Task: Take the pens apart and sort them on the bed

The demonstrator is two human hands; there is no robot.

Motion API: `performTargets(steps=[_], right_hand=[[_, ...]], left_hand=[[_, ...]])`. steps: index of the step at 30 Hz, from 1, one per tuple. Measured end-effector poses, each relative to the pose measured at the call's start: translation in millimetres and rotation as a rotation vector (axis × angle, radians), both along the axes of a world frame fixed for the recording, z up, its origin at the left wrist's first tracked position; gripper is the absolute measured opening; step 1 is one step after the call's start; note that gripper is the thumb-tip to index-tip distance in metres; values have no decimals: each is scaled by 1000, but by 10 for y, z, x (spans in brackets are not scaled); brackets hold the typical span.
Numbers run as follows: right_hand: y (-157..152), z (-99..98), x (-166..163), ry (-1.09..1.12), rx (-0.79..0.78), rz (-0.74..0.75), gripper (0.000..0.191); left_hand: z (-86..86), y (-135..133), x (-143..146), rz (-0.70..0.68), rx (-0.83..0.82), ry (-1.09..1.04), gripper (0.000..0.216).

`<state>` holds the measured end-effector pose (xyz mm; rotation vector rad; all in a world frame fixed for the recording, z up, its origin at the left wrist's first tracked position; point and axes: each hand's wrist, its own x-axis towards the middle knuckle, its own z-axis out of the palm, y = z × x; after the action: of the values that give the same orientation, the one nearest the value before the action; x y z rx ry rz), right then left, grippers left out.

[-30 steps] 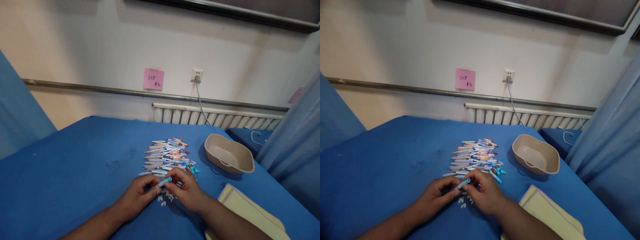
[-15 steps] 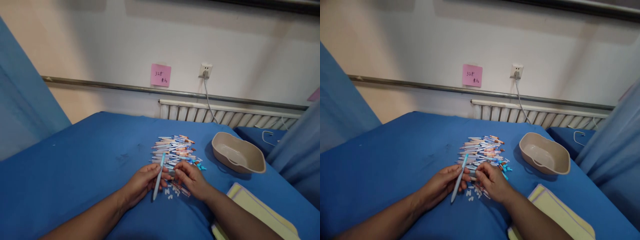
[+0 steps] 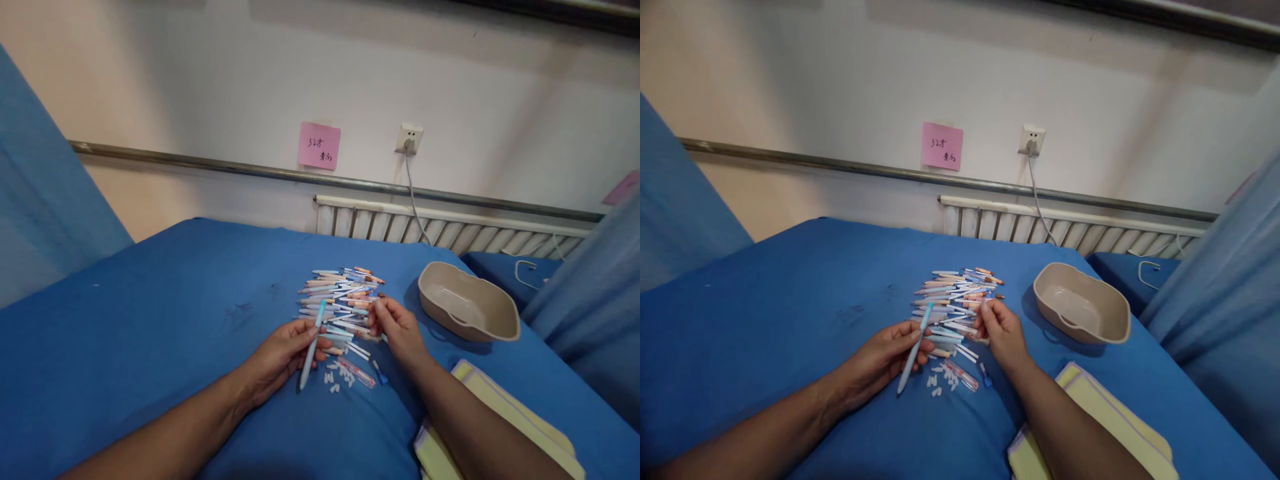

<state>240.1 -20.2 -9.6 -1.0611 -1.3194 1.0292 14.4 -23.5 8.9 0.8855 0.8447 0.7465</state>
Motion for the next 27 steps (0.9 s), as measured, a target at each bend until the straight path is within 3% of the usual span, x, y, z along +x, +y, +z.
performTargets(steps=[6, 13, 17, 20, 25, 27], right_hand=[[174, -70, 146, 296, -86, -126, 35], [242, 7, 275, 227, -57, -212, 36], [319, 0, 414, 61, -96, -218, 38], [314, -26, 468, -127, -166, -76, 40], [99, 22, 465, -478, -339, 467, 31], [-5, 72, 432, -663, -309, 506, 26]], left_hand=[[30, 13, 3, -29, 29, 56, 26], [-47, 69, 6, -19, 79, 103, 28], [-38, 67, 21, -73, 116, 160, 32], [-22, 49, 25, -126, 168, 198, 34], [-42, 31, 19, -164, 216, 234, 32], [-52, 26, 19, -158, 206, 232, 32]])
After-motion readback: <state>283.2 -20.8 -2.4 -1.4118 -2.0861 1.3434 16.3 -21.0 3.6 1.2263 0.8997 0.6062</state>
